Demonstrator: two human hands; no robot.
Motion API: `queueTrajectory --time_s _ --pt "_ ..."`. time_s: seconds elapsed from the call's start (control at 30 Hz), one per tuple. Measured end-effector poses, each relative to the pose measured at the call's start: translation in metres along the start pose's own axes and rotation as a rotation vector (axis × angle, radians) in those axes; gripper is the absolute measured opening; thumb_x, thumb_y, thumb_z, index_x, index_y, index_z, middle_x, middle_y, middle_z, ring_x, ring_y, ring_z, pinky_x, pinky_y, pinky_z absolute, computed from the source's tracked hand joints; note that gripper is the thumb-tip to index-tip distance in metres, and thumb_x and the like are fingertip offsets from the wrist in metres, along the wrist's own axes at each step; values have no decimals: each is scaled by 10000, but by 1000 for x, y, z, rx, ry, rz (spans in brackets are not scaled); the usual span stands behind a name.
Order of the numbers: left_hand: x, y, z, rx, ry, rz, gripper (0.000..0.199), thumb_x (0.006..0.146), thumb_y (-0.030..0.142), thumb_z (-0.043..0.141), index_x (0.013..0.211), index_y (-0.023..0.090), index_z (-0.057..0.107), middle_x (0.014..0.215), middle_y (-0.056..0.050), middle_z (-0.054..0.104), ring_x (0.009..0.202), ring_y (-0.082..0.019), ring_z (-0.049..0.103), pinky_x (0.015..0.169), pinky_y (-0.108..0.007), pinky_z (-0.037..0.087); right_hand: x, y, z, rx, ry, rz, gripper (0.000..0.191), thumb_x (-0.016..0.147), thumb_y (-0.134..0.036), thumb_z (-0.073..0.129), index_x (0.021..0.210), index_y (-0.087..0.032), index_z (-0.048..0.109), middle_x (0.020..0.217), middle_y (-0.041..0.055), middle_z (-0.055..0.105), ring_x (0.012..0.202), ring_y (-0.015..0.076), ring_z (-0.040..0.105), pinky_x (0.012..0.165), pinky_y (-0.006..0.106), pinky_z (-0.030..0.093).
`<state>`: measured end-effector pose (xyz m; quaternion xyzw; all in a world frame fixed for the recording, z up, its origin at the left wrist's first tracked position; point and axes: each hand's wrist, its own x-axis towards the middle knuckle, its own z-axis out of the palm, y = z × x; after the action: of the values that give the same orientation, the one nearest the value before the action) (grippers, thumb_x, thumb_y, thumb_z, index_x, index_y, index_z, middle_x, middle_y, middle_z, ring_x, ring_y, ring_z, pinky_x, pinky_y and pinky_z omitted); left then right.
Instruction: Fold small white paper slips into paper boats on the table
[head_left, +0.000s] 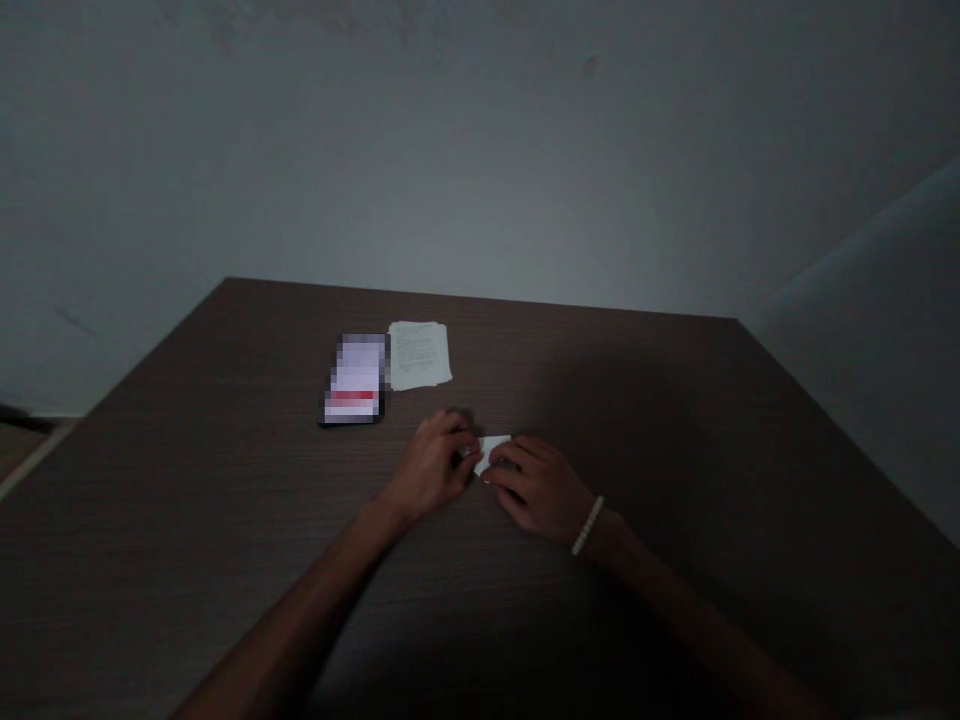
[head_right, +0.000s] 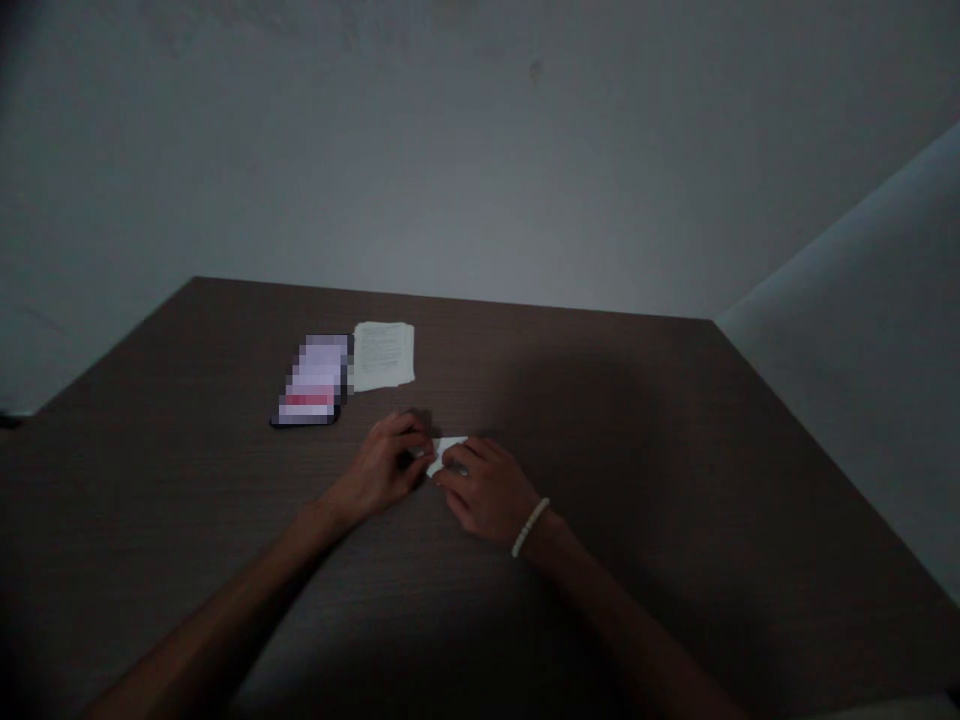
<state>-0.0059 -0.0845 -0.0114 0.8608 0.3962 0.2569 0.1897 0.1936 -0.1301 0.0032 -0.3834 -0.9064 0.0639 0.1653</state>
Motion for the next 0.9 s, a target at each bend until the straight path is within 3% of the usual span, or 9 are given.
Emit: queueTrajectory --time_s 0.33,0.9 --pt "1 -1 0 -43 -1 -30 65 803 156 633 791 178 693 929 -64 603 933 -240 527 834 -402 435 6 -4 -12 -65 -153 -24 331 823 -169 570 1150 -216 588 1113 86 541 1018 250 453 856 391 383" --pt "2 -5 1 -70 2 -5 63 803 160 652 799 193 705 938 -57 614 944 -235 539 836 -396 439 3 -7 -13 -52 -166 -2 371 819 -152 552 1185 -207 564 1148 83 544 1046 248 444 881 400 374"
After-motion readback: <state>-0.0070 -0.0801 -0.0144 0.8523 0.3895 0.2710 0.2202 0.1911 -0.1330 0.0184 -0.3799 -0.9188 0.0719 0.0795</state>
